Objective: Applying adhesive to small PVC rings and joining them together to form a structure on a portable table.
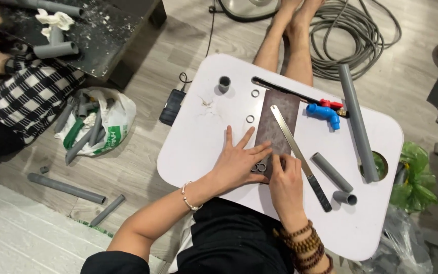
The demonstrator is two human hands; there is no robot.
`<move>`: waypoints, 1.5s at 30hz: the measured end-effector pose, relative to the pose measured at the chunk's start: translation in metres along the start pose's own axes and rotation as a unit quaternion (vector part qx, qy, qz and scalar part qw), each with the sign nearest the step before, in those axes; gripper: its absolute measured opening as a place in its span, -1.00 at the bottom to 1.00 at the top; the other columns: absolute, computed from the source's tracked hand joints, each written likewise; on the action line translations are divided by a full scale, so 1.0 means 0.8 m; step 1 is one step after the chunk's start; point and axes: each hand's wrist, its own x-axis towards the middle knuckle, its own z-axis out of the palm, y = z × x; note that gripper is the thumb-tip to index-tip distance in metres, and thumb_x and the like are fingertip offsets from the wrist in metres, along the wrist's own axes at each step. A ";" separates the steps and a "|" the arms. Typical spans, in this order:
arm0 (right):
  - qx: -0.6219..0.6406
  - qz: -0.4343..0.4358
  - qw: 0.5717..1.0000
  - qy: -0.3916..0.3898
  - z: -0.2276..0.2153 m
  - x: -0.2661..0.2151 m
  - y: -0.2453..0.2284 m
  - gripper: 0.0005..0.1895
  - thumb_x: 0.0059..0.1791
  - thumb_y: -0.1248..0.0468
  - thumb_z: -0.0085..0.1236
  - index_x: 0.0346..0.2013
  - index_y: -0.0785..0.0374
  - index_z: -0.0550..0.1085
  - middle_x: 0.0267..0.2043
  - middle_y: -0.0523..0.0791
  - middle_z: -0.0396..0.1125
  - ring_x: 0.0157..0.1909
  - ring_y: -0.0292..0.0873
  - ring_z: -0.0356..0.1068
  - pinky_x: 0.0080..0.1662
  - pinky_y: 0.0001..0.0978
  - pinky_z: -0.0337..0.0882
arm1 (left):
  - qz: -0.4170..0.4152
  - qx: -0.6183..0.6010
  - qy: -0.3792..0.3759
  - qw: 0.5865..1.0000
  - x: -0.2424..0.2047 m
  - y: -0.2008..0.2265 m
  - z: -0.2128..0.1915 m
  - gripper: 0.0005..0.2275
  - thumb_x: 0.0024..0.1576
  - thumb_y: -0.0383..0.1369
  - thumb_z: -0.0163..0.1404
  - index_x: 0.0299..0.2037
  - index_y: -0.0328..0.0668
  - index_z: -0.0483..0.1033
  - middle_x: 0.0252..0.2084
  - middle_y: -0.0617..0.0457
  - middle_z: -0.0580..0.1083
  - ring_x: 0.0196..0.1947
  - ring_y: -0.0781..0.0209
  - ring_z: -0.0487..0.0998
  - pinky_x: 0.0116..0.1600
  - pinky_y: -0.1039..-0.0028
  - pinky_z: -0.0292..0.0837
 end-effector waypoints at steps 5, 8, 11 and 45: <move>0.022 0.012 1.000 -0.008 -0.020 -0.003 -0.009 -0.64 -0.04 0.49 0.15 0.06 0.31 0.49 -0.08 0.01 0.27 -0.05 0.02 0.31 0.01 -0.29 0.36 | -0.012 -0.009 0.004 1.000 -0.001 0.002 -0.003 -0.20 -0.06 0.23 0.19 0.39 0.10 0.40 0.40 0.25 0.43 0.55 -0.31 0.08 0.37 -0.74 -0.35; 0.027 0.007 1.000 -0.015 -0.028 -0.009 -0.012 -0.64 -0.04 0.50 0.17 0.05 0.31 0.50 -0.09 0.01 0.27 -0.05 0.03 0.32 0.01 -0.29 0.36 | -0.010 -0.003 0.013 1.000 0.001 -0.001 -0.001 -0.20 -0.06 0.24 0.19 0.39 0.09 0.40 0.40 0.25 0.43 0.55 -0.28 0.08 0.38 -0.74 -0.34; 0.024 0.001 1.000 -0.015 -0.016 -0.007 -0.002 -0.66 -0.02 0.50 0.17 0.06 0.31 0.50 -0.09 0.02 0.27 -0.06 0.04 0.32 0.01 -0.26 0.36 | -0.006 -0.007 0.009 1.000 -0.002 0.002 0.003 -0.21 -0.04 0.22 0.21 0.38 0.05 0.41 0.40 0.24 0.43 0.56 -0.27 0.08 0.38 -0.74 -0.33; 0.107 0.053 0.992 0.032 -0.022 -0.015 -0.002 -0.71 -0.05 0.40 0.31 -0.03 0.32 0.61 -0.02 -0.05 0.41 -0.05 -0.08 0.38 -0.06 -0.31 0.46 | 0.010 -0.059 0.025 0.998 -0.003 -0.006 0.008 -0.17 -0.05 0.28 0.06 0.39 -0.02 0.38 0.45 0.21 0.35 0.61 -0.29 -0.12 0.39 -0.69 -0.60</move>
